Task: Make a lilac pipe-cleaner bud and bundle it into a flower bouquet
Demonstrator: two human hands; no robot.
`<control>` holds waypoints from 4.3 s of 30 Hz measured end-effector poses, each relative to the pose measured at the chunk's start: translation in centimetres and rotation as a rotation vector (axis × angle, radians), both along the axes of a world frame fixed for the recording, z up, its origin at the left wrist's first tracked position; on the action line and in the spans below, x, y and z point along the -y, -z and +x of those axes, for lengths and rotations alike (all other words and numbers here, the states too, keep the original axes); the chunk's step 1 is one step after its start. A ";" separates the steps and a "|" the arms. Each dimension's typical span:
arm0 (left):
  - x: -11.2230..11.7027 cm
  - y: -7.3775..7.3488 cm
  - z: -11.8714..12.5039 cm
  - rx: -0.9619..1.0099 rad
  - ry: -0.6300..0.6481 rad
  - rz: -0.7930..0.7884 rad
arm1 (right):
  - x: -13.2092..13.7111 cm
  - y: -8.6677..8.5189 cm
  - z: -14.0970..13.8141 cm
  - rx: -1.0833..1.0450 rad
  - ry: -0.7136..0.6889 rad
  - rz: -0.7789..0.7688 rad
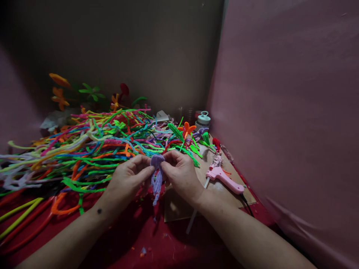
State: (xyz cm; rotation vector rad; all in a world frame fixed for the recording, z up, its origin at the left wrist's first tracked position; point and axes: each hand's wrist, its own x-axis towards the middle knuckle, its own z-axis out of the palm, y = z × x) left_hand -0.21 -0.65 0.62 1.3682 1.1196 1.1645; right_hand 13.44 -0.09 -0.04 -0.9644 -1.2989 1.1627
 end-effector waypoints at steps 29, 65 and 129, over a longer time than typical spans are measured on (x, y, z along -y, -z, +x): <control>0.0 -0.2 0.0 0.010 -0.006 -0.076 | 0.0 -0.1 -0.1 0.003 -0.034 0.029; -0.8 0.4 -1.9 -0.464 -0.038 0.694 | 0.2 1.0 0.4 0.277 -0.226 -0.012; 0.2 0.2 -1.5 -0.258 -0.100 0.671 | 0.1 1.1 1.3 0.346 0.245 0.665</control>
